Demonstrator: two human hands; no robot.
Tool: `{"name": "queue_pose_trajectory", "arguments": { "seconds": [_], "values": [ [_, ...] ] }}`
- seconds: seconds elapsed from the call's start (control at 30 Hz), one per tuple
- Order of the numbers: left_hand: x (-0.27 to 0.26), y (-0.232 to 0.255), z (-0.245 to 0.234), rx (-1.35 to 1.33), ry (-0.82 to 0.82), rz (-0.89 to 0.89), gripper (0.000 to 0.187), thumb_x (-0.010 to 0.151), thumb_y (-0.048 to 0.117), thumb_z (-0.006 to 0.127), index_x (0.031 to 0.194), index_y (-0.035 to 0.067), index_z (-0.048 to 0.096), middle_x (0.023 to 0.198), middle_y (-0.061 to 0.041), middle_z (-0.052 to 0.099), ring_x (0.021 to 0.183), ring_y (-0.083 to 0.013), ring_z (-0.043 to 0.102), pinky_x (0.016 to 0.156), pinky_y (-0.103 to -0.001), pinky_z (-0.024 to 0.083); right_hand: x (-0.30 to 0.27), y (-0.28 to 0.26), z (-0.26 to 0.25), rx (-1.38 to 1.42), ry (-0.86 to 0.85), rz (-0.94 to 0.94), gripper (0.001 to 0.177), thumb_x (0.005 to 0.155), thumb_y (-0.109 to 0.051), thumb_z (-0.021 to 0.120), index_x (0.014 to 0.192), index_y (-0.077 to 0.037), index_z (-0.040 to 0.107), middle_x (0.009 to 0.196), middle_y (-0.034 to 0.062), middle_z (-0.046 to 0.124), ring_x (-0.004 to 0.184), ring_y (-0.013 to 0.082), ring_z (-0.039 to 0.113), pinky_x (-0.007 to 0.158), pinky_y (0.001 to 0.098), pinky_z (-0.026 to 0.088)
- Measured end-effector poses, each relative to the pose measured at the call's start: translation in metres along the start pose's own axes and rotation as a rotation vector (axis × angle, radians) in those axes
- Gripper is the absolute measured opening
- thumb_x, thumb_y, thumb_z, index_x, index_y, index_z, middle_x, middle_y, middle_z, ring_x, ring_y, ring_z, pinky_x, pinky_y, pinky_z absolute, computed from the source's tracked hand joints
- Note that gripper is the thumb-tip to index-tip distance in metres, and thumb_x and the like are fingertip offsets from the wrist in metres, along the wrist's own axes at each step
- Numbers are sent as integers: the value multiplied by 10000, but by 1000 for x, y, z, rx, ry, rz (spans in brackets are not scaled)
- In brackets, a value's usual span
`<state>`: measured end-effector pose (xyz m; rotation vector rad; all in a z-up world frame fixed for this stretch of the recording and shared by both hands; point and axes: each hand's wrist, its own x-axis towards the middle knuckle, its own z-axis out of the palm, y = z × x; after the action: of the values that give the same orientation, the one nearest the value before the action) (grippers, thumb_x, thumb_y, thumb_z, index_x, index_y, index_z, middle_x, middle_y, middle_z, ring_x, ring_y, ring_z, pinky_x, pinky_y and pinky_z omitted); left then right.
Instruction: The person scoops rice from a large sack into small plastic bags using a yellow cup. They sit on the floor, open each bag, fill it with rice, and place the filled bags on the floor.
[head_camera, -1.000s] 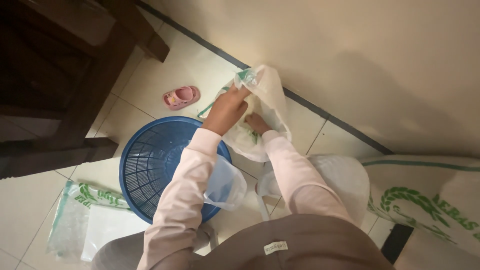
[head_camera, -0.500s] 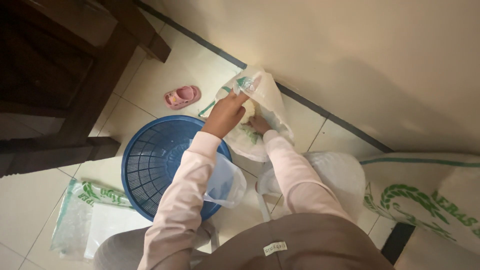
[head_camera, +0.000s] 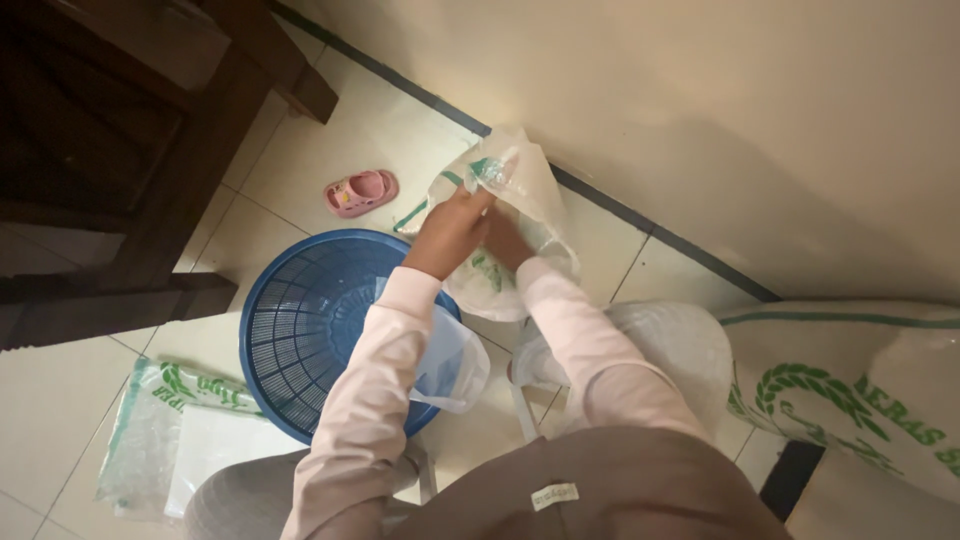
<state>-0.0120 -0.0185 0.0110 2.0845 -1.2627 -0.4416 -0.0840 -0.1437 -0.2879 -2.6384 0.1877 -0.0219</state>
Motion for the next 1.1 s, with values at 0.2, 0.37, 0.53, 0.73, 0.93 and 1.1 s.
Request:
{"name": "queue_pose_trajectory", "arguments": {
  "seconds": [0.2,0.37,0.53,0.73,0.93,1.1],
  "values": [
    [3,1,7,-74,28,119,773,814,28,581,1539,257,443,1246,-290,611,969,-461,652,814,-492,549,-20,-19,16,-79,138,-100,527,865,-116,553,1378,2,563,1382,194,577,1332,335,505,1099,550,287],
    [1,-2,6,-64,-53,-7,655,884,81,625,1497,263,484,1123,-239,630,963,-442,659,836,-494,536,-8,-6,2,-168,-171,-46,437,954,-207,562,1337,-5,624,1408,176,583,1371,328,500,1195,443,339],
    [-5,-2,-3,-62,8,34,468,890,58,634,1336,179,559,1262,-232,607,1048,-442,650,864,-500,531,9,2,-23,-290,-8,35,545,848,-308,637,1274,31,619,1388,236,554,1306,371,495,1098,494,334],
    [-5,7,-17,-92,17,41,559,854,3,594,1387,165,544,1362,-245,555,1053,-452,629,862,-514,517,25,7,-62,285,208,243,510,1028,-261,515,1492,-52,484,1504,196,526,1400,323,483,1175,402,354],
    [-2,4,-9,-83,15,39,561,873,13,608,1401,194,553,1282,-229,595,1058,-436,642,878,-502,521,24,16,-48,609,439,347,545,1072,-334,492,1511,-19,422,1494,209,514,1391,324,472,1154,393,347],
    [-2,8,-9,-93,0,32,593,876,14,607,1436,200,543,1242,-230,608,1044,-438,642,873,-508,512,26,32,-21,599,389,424,474,1069,-295,490,1435,6,489,1408,230,561,1304,353,520,1095,427,386]
  ]
}}
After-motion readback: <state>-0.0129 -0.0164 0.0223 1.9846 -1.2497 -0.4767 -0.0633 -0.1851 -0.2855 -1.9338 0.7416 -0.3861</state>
